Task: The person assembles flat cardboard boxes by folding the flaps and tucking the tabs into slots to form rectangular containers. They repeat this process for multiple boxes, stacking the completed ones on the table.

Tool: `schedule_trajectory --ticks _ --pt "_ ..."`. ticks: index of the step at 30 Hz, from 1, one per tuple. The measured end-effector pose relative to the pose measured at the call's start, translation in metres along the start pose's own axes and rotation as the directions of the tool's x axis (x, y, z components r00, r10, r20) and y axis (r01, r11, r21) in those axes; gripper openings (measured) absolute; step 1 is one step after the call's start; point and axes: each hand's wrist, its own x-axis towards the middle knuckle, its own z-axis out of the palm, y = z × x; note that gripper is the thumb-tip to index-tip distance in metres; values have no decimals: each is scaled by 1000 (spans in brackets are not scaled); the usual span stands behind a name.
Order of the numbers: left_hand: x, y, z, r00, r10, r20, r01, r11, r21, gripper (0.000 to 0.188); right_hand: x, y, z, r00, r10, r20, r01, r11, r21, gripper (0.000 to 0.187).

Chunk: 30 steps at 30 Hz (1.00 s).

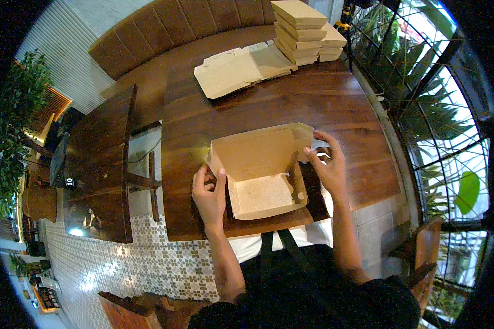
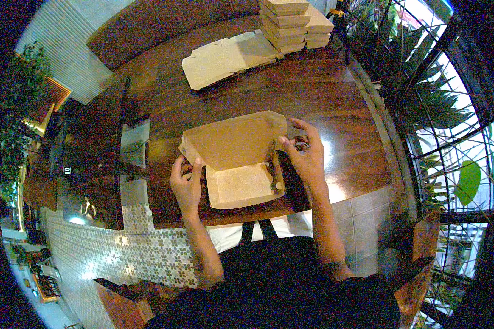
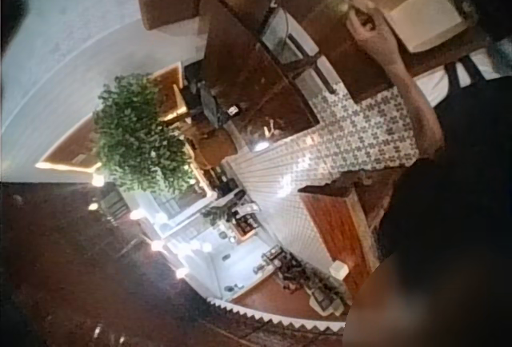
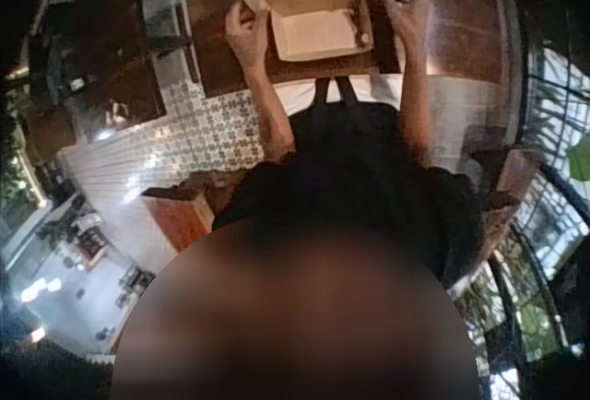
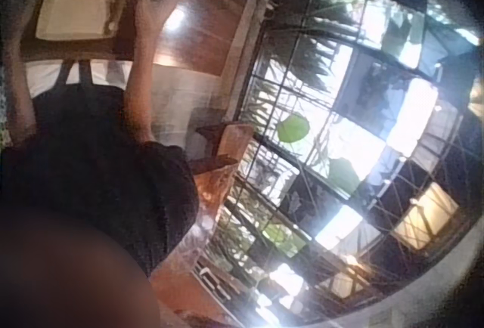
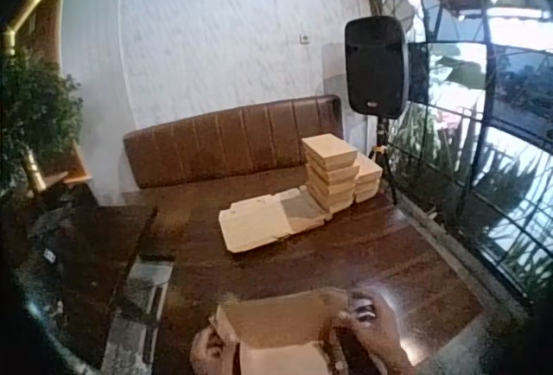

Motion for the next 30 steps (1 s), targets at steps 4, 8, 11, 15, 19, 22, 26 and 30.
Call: schedule_trajectory --ticks 4,8,11,15,19,22,26,30 --pt "15 -9 -3 996 -6 94 13 997 -75 38 9 3 3 980 26 195 -3 993 -117 24" --pt "16 -5 -5 998 21 61 -20 1000 -15 37 8 3 5 985 65 161 -48 993 -110 23" --pt "12 24 -2 950 292 -111 -273 948 164 36 7 3 6 994 -20 110 20 1000 1 20" --pt "-22 88 12 971 187 -152 -199 978 -67 29 6 2 11 994 -107 38 104 992 65 15" --pt "-33 129 49 979 60 194 15 932 -362 30 1 -1 17 961 -276 -6 275 954 123 18" --pt "-19 138 68 869 -120 481 283 917 -281 44 -7 -2 17 907 -417 -59 421 905 64 22" --pt "-14 135 80 894 -56 445 190 946 -263 42 -15 -4 13 910 -413 -13 413 910 -27 23" --pt "-19 119 76 915 39 403 88 952 -292 27 -15 -9 11 963 -264 49 256 958 126 21"
